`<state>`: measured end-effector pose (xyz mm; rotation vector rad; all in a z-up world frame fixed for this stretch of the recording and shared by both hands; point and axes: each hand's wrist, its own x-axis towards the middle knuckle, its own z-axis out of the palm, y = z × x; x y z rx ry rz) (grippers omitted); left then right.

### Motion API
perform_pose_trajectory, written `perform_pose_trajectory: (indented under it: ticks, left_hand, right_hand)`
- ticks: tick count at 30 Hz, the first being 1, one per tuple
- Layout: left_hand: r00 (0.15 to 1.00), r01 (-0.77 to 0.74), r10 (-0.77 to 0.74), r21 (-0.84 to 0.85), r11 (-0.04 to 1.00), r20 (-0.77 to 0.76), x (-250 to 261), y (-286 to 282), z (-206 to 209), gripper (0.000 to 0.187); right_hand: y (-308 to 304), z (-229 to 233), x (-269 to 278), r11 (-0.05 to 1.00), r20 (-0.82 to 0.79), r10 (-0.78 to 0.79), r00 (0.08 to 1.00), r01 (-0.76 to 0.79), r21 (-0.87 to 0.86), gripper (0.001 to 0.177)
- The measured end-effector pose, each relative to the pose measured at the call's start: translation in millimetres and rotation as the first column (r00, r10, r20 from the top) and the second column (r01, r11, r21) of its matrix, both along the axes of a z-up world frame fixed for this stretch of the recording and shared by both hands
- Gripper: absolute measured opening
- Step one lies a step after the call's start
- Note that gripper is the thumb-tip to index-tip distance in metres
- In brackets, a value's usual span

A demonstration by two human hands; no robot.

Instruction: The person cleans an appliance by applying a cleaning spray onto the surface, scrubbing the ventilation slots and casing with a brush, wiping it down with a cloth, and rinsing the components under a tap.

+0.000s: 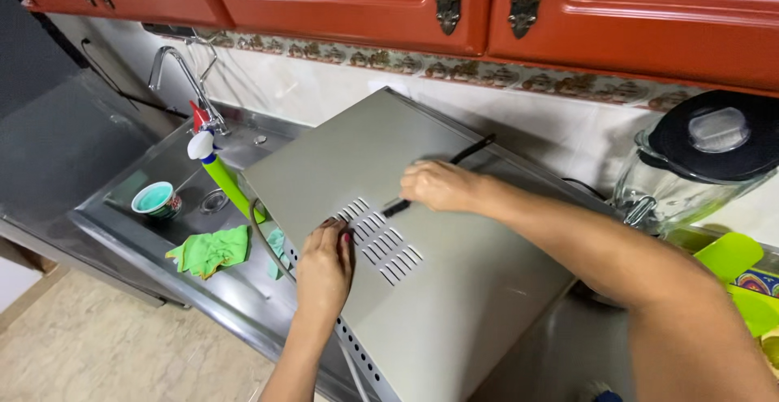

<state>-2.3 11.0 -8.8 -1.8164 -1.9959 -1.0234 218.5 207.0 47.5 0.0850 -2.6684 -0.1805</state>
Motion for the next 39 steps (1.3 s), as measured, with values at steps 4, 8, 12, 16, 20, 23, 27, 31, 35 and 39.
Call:
perform_pose_trajectory:
  ticks: [4,8,12,16,20,23,27,31,35,39]
  left_hand:
    - [1.0,-0.012,0.012,0.001,1.0,-0.016,1.5,-3.7,5.4,0.017]
    - [1.0,0.018,-0.018,0.002,1.0,0.014,1.0,-10.1,7.9,0.016]
    - [0.998,0.062,-0.062,0.032,0.998,0.009,2.7,-8.6,13.0,0.016]
    - [0.996,0.083,-0.084,0.029,0.996,0.011,7.1,-7.2,11.0,0.018]
    - [0.995,0.081,-0.079,0.033,0.996,-0.055,7.7,-6.7,13.9,0.017]
    - [0.992,0.115,-0.113,0.033,0.993,-0.051,4.7,-7.4,16.3,0.016]
    - [0.945,0.326,-0.324,0.045,0.944,-0.05,0.5,-7.7,28.6,0.02]
    - [0.755,0.65,-0.646,0.006,0.76,0.114,44.0,-42.6,89.6,0.027]
    - [0.613,0.76,-0.79,-0.253,0.599,-0.027,53.8,-46.6,93.2,0.056]
    - [0.606,0.684,-0.766,-0.351,0.639,-0.214,53.3,-23.2,72.8,0.077]
  right_hand:
    - [0.7,-18.4,3.0,0.998,0.02,-0.05,0.999,0.049,0.048,0.019]
    - [-42.8,-12.1,41.1,0.995,0.082,-0.057,0.995,0.05,0.09,0.019]
    - [-76.4,0.1,81.2,0.989,0.177,-0.091,0.98,0.069,0.128,0.018]
    - [-62.2,6.2,73.6,0.998,0.224,-0.068,0.972,0.067,0.015,0.024]
    - [-20.5,-6.3,29.7,0.997,0.136,-0.07,0.988,0.065,0.036,0.022]
    - [-1.8,-10.9,3.9,0.996,0.083,-0.063,0.995,0.057,0.066,0.018]
    - [-0.1,-2.8,7.0,0.996,-0.021,-0.069,0.997,0.07,0.048,0.016]
    - [-37.2,29.8,54.0,0.999,-0.187,-0.052,0.981,0.053,-0.002,0.016]
    - [-63.8,40.6,115.3,0.949,-0.36,-0.206,0.91,0.275,0.152,0.019]
    - [-79.3,25.1,154.9,0.851,-0.462,-0.274,0.843,0.437,0.291,0.016]
